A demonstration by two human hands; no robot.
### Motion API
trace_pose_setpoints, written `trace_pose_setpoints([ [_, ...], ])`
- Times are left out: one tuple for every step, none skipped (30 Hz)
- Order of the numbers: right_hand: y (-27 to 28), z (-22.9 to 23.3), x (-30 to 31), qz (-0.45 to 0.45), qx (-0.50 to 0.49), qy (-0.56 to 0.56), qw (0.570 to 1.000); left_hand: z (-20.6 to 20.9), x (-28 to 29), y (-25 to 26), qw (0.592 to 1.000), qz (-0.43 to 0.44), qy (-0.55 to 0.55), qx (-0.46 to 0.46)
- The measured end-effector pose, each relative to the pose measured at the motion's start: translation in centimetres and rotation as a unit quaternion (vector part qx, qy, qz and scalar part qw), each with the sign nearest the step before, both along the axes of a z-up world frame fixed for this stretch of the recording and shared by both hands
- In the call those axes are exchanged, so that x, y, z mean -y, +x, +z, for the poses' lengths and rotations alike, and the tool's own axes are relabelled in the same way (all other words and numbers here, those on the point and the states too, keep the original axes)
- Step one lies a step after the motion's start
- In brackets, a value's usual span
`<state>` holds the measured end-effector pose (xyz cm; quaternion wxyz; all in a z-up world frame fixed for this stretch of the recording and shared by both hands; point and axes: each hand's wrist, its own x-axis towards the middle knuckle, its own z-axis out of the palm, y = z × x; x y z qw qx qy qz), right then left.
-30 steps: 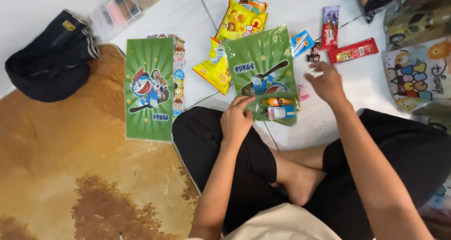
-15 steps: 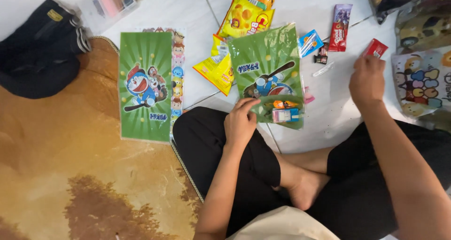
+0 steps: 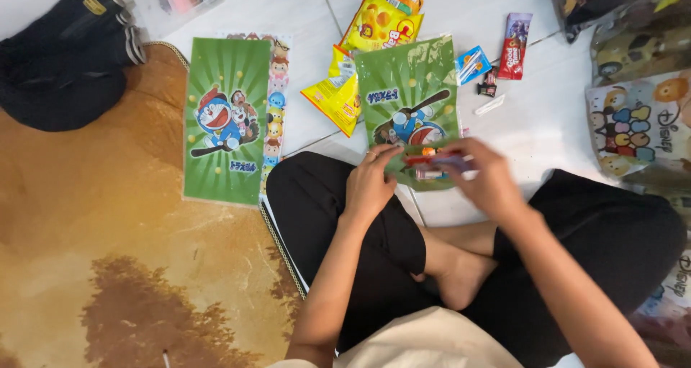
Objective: Packing various snack packets and stickers into decorative gift bags on the floor.
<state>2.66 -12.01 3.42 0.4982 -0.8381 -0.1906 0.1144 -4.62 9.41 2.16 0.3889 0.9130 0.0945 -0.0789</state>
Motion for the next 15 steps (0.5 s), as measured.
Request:
trace_pose_setpoints([
  [-0.5,-1.0,-0.9,0.0,0.004,0.001,1.0,0.0,0.1,-0.1,1.0,0.0,0.001,0.004],
  [-1.0,-2.1,-1.9,0.033,0.022,-0.056,0.998,-0.1,0.2,-0.2,1.0,0.002,-0.001,0.005],
  [-1.5,-3.2,-2.9,0.065,0.04,-0.113,0.991,-0.2,0.2,-0.3,1.0,0.003,-0.003,0.007],
  [-2.1,-5.6,-3.5,0.061,0.042,-0.112,0.991,-0.2,0.2,-0.4,1.0,0.0,-0.002,0.009],
  [-2.6,-8.0,-4.0,0.076,0.039,-0.173,0.981,-0.2,0.1,-0.4,1.0,0.004,-0.01,0.0],
  [-3.0,-10.5,-4.5,0.089,0.036,-0.234,0.968,-0.2,0.2,-0.3,1.0,0.007,-0.017,-0.008],
  [-3.2,-10.6,-4.9,0.085,0.039,-0.233,0.968,-0.2,0.1,-0.2,1.0,0.004,-0.017,-0.005],
  [-3.6,-10.7,-5.1,0.096,0.054,-0.252,0.961,-0.3,0.1,-0.3,1.0,0.005,-0.019,-0.01],
  [-3.9,-10.8,-5.4,0.107,0.069,-0.271,0.954,-0.4,0.1,-0.3,1.0,0.005,-0.02,-0.015],
  [-3.6,-10.6,-5.1,0.104,0.071,-0.272,0.954,-0.3,0.1,-0.3,1.0,0.003,-0.022,-0.012],
  [-3.3,-10.5,-4.8,0.109,0.049,-0.295,0.948,-0.2,0.1,-0.2,1.0,0.002,-0.022,-0.012],
  [-3.2,-10.4,-4.5,0.116,0.026,-0.317,0.941,-0.2,0.1,-0.3,1.0,0.002,-0.023,-0.014],
  [-2.2,-7.8,-4.4,0.115,0.027,-0.319,0.94,-0.1,-0.1,-0.1,1.0,0.001,-0.024,-0.012],
  [-1.4,-5.2,-4.2,0.071,0.011,-0.253,0.965,0.1,0.0,-0.1,1.0,0.004,-0.027,-0.016],
  [-0.6,-2.6,-4.1,0.027,-0.005,-0.184,0.982,0.2,0.0,0.0,0.999,0.008,-0.029,-0.02],
])
